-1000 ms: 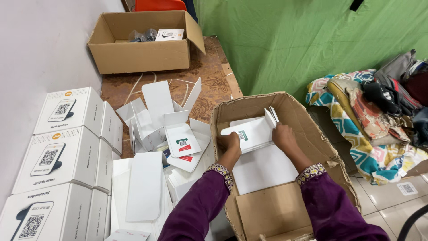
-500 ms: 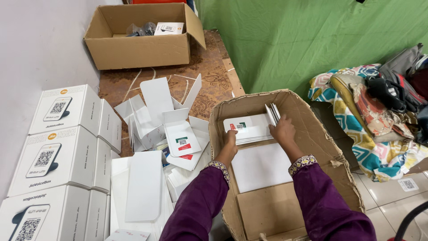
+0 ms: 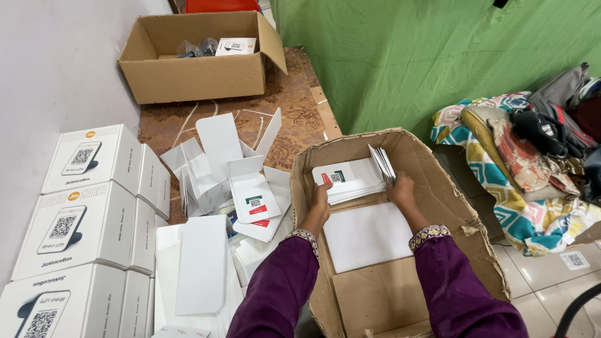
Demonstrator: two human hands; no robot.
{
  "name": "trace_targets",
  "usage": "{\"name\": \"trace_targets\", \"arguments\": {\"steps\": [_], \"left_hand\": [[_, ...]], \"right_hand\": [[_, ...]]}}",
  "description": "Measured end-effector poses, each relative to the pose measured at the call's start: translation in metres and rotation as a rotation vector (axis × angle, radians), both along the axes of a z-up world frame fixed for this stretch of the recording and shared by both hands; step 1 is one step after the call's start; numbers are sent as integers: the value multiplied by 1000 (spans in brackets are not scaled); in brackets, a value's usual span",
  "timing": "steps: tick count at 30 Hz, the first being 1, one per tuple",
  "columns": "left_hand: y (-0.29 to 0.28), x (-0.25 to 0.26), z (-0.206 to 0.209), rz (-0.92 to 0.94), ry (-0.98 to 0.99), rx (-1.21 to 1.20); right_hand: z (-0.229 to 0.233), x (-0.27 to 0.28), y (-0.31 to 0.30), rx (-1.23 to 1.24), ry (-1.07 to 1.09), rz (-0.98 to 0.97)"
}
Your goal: The person sorts white paper inserts and small cards from a pile on a table into a large cardboard box. They repeatedly pick up items, separate them, and place them into the box, occasionally adjusting the stack.
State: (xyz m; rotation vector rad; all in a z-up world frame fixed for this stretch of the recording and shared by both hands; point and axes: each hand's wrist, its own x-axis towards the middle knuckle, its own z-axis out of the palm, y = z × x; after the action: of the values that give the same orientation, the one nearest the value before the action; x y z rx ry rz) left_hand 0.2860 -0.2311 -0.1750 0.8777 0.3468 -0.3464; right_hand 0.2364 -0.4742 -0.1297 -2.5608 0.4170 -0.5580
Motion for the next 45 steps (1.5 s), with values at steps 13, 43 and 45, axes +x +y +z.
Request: {"name": "trace_targets", "arguments": {"steps": [13,43,45], "left_hand": [[-2,-8,13,2,60,23],[306,-188,89,163,-465,716],[333,-193,87,176,-485,1043]], "right_hand": [[24,-20,4,39,483,26],[163,-219,261,-165,388,733],[169,-230,272,-130,465,733]]}}
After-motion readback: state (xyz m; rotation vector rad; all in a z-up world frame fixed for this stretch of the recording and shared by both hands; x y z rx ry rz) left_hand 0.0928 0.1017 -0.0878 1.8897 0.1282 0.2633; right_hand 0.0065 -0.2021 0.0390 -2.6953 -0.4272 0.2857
